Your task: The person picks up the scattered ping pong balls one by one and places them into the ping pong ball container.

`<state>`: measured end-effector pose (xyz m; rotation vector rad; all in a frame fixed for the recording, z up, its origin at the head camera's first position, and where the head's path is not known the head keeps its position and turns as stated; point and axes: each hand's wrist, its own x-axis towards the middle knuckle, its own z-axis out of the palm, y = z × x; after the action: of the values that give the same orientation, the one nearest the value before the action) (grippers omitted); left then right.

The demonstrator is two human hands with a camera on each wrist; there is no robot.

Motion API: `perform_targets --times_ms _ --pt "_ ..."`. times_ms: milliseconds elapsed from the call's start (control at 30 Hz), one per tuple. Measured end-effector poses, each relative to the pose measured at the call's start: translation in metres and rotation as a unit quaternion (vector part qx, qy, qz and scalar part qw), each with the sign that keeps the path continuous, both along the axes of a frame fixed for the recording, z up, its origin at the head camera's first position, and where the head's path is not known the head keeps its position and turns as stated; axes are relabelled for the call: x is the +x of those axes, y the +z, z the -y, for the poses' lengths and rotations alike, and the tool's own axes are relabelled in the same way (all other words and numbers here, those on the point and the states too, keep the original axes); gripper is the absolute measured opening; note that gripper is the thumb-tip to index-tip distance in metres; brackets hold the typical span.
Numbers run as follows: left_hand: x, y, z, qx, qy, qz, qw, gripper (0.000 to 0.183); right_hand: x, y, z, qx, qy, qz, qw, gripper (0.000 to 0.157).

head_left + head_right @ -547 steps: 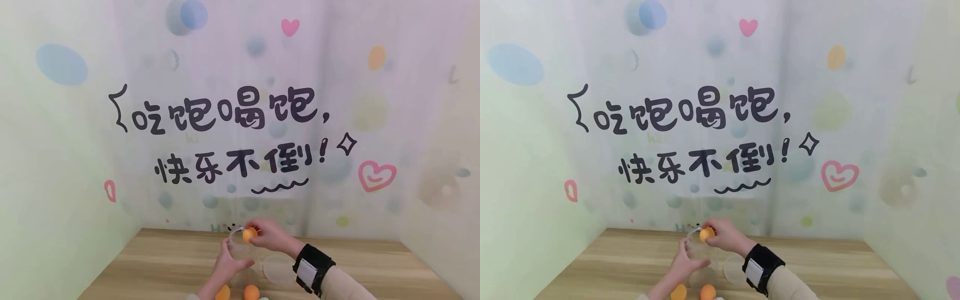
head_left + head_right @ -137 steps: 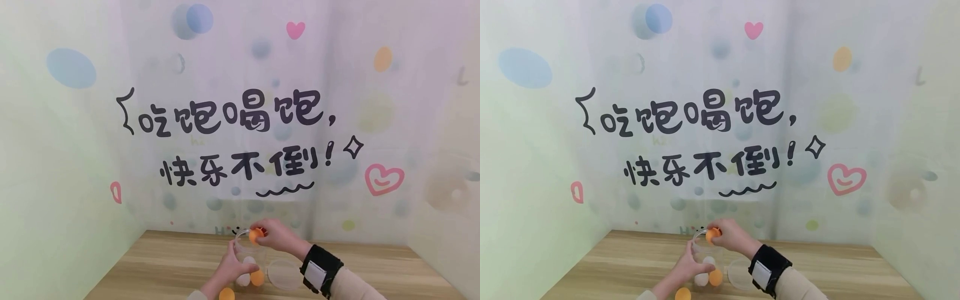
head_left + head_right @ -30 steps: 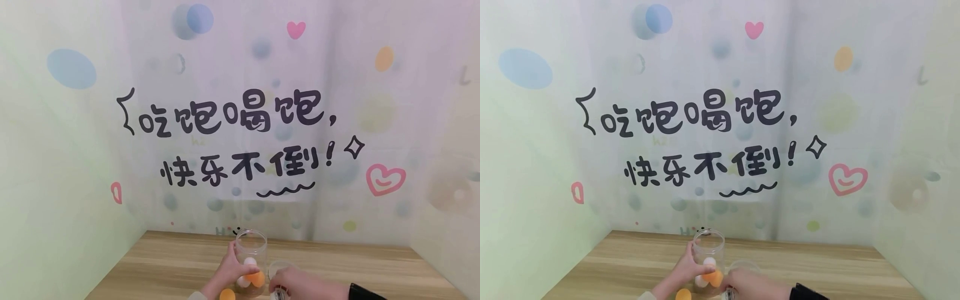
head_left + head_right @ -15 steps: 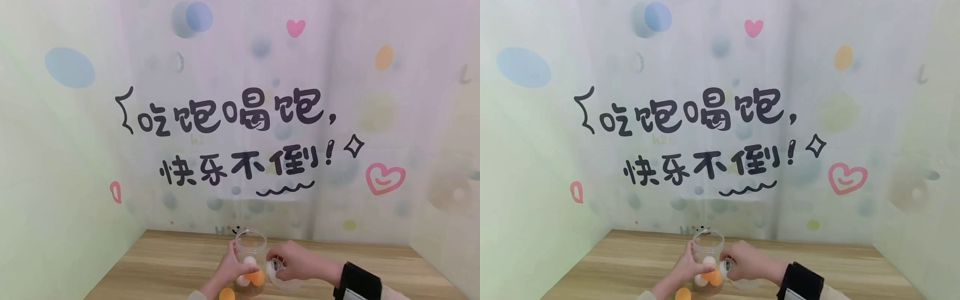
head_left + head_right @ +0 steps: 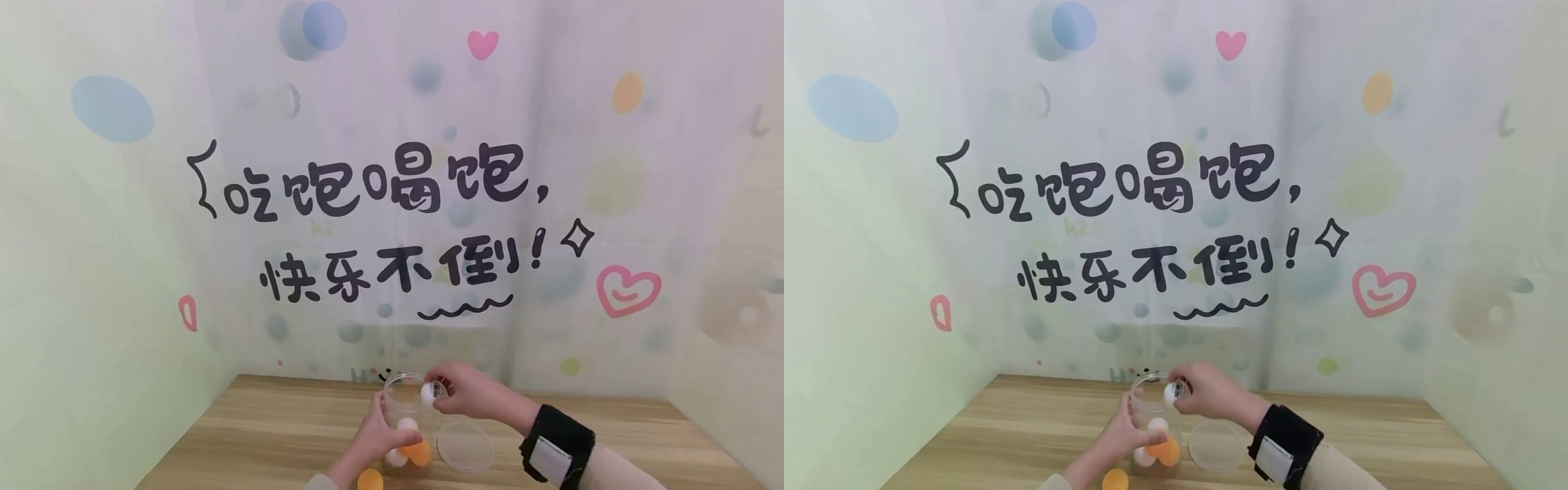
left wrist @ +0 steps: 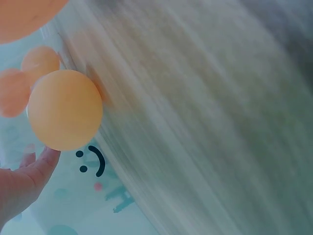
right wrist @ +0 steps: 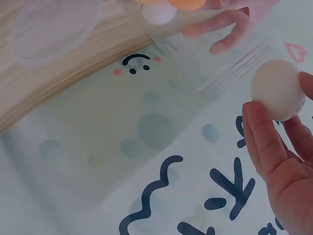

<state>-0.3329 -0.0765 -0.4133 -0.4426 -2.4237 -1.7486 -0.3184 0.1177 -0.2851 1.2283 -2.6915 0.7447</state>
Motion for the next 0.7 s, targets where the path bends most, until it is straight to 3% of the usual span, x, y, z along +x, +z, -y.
perform_targets --times_ms 433,600,700 --pt "0.001 0.002 0.002 0.002 -0.006 0.0 1.0 0.091 -0.021 -0.008 0.021 -0.012 -0.037 -0.052 0.998 0.02" --pt "0.0 0.004 0.002 0.007 -0.018 0.009 0.9998 0.091 -0.021 -0.011 0.025 -0.011 -0.041 -0.043 0.998 0.022" --pt "0.002 0.003 0.001 0.0 -0.006 0.016 0.9998 0.092 -0.021 -0.014 0.025 -0.009 -0.046 -0.033 0.998 0.025"
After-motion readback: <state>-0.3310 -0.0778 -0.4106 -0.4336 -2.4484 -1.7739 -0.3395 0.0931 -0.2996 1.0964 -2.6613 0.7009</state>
